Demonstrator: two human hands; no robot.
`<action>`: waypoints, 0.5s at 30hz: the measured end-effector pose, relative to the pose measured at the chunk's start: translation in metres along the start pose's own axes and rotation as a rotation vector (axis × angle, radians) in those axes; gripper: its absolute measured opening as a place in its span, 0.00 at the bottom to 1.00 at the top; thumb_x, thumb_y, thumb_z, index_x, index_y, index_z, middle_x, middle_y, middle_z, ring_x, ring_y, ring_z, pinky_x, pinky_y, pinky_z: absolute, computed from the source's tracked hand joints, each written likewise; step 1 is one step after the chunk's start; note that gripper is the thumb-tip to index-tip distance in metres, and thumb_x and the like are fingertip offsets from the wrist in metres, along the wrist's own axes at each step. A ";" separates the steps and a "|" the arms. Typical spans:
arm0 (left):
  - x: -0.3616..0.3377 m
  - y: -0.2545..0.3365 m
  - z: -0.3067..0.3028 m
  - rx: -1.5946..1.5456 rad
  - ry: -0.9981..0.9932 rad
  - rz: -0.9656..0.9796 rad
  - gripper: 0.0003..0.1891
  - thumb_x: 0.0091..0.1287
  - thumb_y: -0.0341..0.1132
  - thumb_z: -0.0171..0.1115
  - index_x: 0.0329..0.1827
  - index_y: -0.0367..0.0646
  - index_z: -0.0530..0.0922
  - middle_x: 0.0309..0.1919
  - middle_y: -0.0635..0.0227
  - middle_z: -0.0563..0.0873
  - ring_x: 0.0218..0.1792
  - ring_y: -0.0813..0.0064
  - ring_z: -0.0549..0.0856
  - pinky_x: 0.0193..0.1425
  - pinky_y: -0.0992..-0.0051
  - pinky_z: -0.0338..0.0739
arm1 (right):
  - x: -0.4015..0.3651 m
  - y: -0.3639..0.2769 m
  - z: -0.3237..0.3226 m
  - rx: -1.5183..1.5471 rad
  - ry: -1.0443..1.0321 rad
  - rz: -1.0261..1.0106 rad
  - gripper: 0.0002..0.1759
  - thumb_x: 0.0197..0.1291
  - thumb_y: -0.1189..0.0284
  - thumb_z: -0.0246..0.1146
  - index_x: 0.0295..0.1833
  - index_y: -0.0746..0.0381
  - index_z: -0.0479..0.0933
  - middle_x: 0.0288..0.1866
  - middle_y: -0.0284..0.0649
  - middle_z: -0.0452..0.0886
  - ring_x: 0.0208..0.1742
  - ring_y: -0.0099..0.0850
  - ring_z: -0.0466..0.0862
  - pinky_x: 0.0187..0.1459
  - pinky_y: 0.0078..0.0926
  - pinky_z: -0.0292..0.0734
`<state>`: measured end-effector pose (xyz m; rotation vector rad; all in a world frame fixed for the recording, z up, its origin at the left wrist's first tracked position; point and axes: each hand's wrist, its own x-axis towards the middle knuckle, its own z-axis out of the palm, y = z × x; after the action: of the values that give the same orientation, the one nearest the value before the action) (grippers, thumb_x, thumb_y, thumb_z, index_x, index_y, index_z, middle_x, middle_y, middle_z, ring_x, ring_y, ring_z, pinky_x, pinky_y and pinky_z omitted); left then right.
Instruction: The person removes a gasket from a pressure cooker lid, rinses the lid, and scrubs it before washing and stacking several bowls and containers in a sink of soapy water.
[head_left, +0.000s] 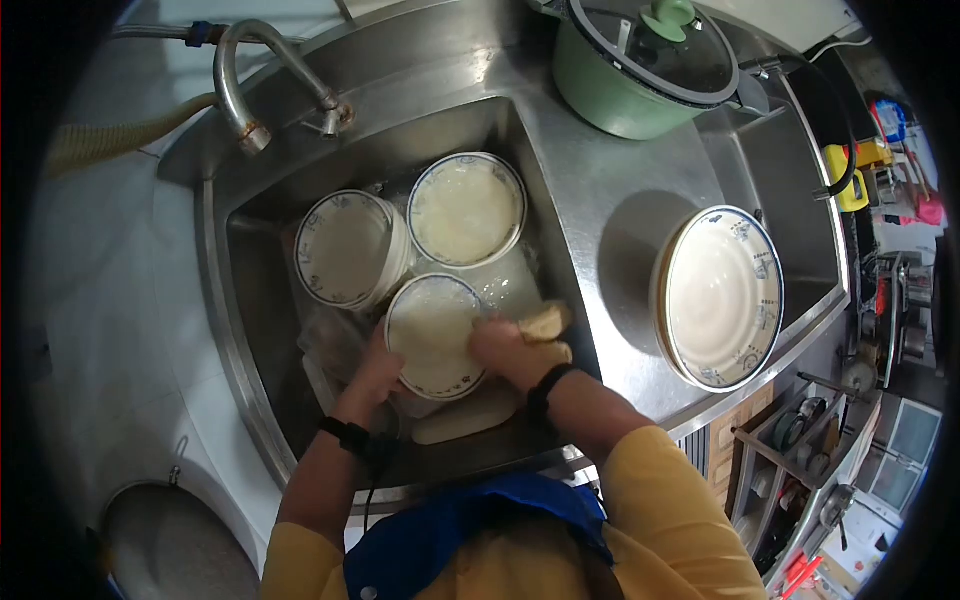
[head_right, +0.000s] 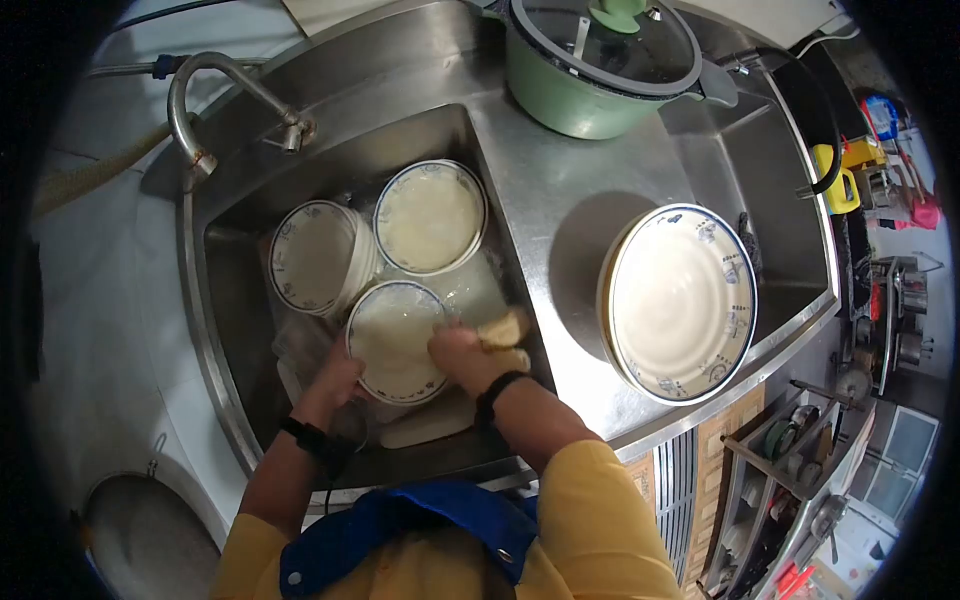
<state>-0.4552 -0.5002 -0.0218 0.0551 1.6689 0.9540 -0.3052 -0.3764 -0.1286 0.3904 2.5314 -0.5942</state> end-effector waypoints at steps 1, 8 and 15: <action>-0.002 -0.001 0.001 0.039 0.012 -0.011 0.30 0.58 0.22 0.49 0.66 0.51 0.60 0.57 0.56 0.71 0.52 0.50 0.77 0.38 0.45 0.81 | 0.008 0.001 -0.012 -0.068 0.156 -0.036 0.12 0.50 0.68 0.57 0.38 0.57 0.82 0.50 0.42 0.75 0.56 0.44 0.72 0.52 0.40 0.71; 0.029 -0.037 -0.012 0.218 0.256 0.214 0.36 0.56 0.19 0.54 0.70 0.50 0.58 0.62 0.60 0.70 0.60 0.65 0.72 0.62 0.71 0.67 | 0.026 0.015 -0.020 -0.094 0.473 -0.003 0.13 0.49 0.68 0.58 0.41 0.58 0.80 0.49 0.41 0.74 0.51 0.40 0.72 0.50 0.38 0.70; 0.064 -0.070 -0.012 -0.294 0.293 0.238 0.36 0.58 0.17 0.52 0.72 0.49 0.55 0.62 0.58 0.70 0.58 0.68 0.73 0.61 0.71 0.67 | -0.001 -0.058 0.003 0.623 0.014 0.023 0.13 0.55 0.68 0.55 0.45 0.58 0.78 0.44 0.48 0.80 0.50 0.42 0.80 0.48 0.42 0.75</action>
<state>-0.4567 -0.5213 -0.1145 -0.0905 1.7958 1.4357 -0.3251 -0.4279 -0.1112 0.6356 2.2993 -1.3730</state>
